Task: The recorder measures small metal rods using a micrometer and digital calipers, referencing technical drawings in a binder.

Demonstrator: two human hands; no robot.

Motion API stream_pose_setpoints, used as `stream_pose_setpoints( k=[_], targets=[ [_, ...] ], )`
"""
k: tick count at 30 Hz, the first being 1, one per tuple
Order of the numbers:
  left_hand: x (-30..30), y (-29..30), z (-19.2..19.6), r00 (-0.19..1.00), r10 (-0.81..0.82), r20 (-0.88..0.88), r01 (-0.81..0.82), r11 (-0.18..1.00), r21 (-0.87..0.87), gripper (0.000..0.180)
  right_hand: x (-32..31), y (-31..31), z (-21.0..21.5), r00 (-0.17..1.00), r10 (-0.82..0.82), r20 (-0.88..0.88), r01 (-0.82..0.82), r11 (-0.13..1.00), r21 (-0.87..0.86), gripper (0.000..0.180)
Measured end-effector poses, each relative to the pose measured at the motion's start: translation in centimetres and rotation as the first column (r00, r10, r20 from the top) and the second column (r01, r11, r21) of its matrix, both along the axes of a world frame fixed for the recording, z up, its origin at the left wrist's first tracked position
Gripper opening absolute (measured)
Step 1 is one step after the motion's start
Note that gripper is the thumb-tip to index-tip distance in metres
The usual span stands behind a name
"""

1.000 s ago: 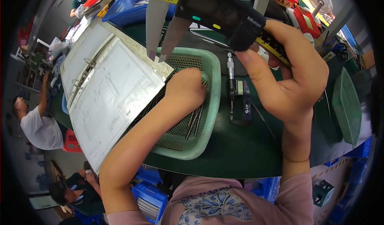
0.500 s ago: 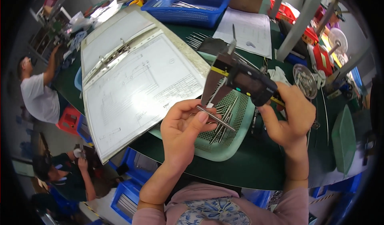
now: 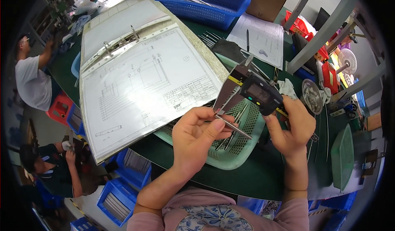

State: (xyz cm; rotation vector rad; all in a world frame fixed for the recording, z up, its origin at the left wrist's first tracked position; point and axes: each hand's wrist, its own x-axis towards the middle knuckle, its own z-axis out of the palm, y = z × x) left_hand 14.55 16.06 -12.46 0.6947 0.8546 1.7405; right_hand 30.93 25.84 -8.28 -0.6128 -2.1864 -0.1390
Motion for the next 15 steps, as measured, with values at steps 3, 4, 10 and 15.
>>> stream_pose_setpoints(
  k=[3, 4, 10, 15],
  targets=[
    [0.04, 0.07, -0.04, 1.000, 0.008, -0.006, -0.008, 1.000, -0.015, 0.019, -0.05, 0.15, -0.16, 1.000, 0.002, -0.006, -0.002, 1.000, -0.016, 0.031],
    [0.04, 0.08, 0.02, 1.000, 0.004, 0.004, -0.004, 1.000, -0.014, 0.019, -0.02, 0.21, -0.20, 1.000, -0.001, -0.005, 0.001, 1.000, -0.010, 0.030],
    [0.02, 0.04, 0.02, 1.000, 0.012, -0.021, -0.013, 1.000, -0.023, 0.016, 0.01, 0.02, -0.39, 0.999, -0.045, -0.018, 0.044, 0.997, -0.062, 0.030],
    [0.19, 0.05, 0.17, 0.998, 0.028, -0.057, -0.030, 0.999, -0.036, 0.014, 0.04, -0.14, -0.49, 0.997, -0.068, -0.033, 0.064, 0.993, -0.103, 0.030]
  ],
)
